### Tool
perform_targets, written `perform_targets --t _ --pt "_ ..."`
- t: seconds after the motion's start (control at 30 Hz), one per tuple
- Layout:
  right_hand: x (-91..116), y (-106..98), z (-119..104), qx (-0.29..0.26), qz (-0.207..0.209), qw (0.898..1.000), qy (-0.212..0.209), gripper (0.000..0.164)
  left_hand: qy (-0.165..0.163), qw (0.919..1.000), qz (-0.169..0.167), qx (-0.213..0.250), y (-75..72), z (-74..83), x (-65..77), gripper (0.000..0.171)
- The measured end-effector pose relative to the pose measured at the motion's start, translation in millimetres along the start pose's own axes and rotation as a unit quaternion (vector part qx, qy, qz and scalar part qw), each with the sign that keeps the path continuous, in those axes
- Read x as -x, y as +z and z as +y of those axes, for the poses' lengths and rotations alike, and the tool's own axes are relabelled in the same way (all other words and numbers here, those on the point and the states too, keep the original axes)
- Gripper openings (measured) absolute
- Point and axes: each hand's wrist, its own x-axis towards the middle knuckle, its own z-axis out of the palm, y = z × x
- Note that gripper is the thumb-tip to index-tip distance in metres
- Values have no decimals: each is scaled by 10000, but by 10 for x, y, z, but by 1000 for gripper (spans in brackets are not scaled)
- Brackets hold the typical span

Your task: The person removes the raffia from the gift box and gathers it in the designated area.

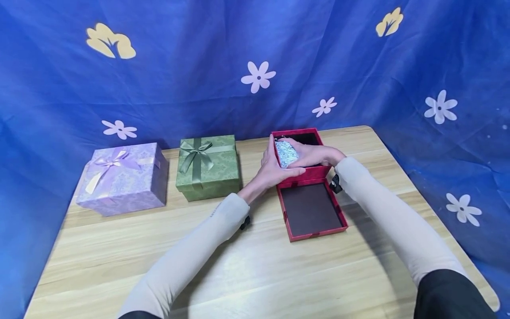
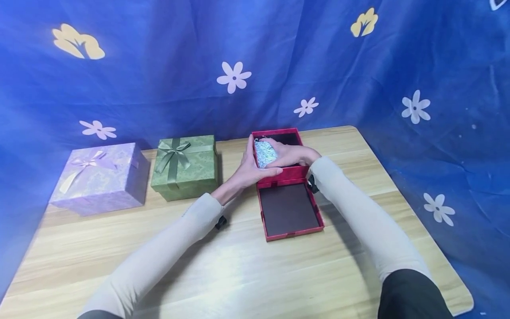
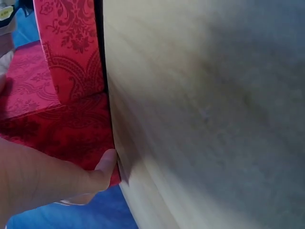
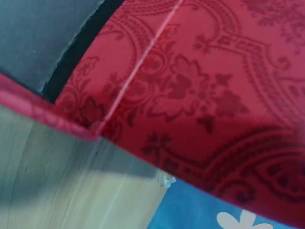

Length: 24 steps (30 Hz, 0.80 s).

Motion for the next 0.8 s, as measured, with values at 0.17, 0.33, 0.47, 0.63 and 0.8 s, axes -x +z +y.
perform_targets --t 0.17,0.33,0.47,0.63,0.8 --pt "-90 9 49 -228 -137 9991 -335 103 -109 9998 16 -151 2 -5 5 146" --pt "-125 19 45 -139 62 9989 -450 83 -103 9998 66 -175 5 1 -8 146" --pt "-135 10 62 -125 338 9979 -542 68 -98 9998 36 -146 10 11 -14 145" --pt "-95 -2 44 -153 487 9968 -611 70 -184 9998 20 -89 7 11 -14 145" --pt "-1 -31 -37 -107 622 9970 -448 76 -116 9999 35 25 3 7 -3 144"
